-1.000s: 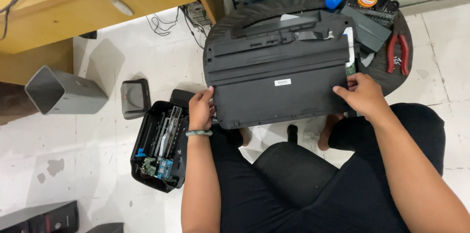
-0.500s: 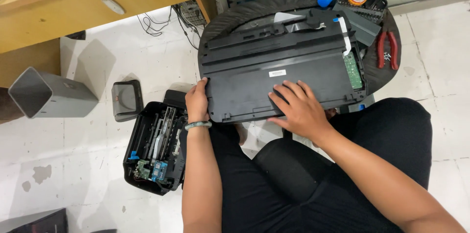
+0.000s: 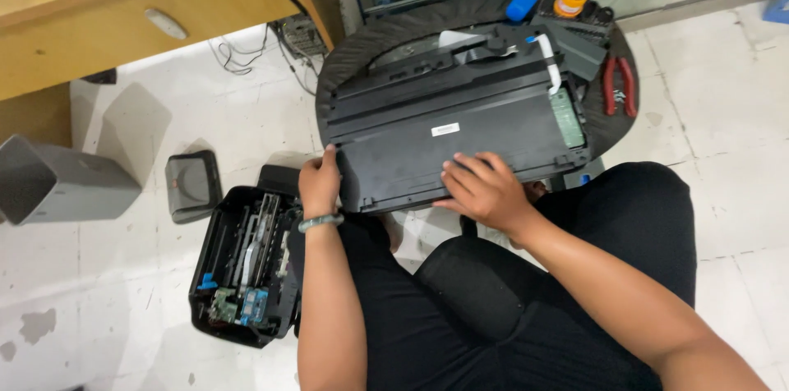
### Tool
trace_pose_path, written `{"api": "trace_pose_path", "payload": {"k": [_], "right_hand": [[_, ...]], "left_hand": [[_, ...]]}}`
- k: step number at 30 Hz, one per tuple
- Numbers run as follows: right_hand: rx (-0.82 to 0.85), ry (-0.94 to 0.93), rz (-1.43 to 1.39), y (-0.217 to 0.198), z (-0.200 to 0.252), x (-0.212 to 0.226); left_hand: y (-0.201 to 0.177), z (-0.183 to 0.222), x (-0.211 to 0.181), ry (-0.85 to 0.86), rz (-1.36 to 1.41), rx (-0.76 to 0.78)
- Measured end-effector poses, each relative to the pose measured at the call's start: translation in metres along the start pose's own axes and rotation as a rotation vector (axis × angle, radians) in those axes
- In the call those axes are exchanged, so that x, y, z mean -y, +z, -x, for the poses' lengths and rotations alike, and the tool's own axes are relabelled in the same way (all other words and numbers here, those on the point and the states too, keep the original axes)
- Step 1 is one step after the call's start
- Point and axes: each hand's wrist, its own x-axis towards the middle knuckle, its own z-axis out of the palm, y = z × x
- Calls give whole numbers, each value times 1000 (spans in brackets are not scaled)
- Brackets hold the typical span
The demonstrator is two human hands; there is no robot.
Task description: The person is disassembling a printer by removing screws and prying apart the plastic casing to access internal components.
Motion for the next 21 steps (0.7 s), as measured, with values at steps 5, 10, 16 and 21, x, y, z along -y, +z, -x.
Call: {"api": "trace_pose_path", "payload": {"k": [5, 10, 16, 21], "right_hand": [[-65, 11, 27, 2, 2, 2], [-84, 23, 26, -2, -3, 1], [-59, 24, 53, -3, -3, 2], [-136, 228, 134, -45, -10, -4]], "left_hand": [[0, 60, -22, 680, -315, -69], [19, 100, -31, 982, -688, 311], [18, 92, -35, 1086, -689, 390], [14, 90, -37, 1118, -614, 363]]}}
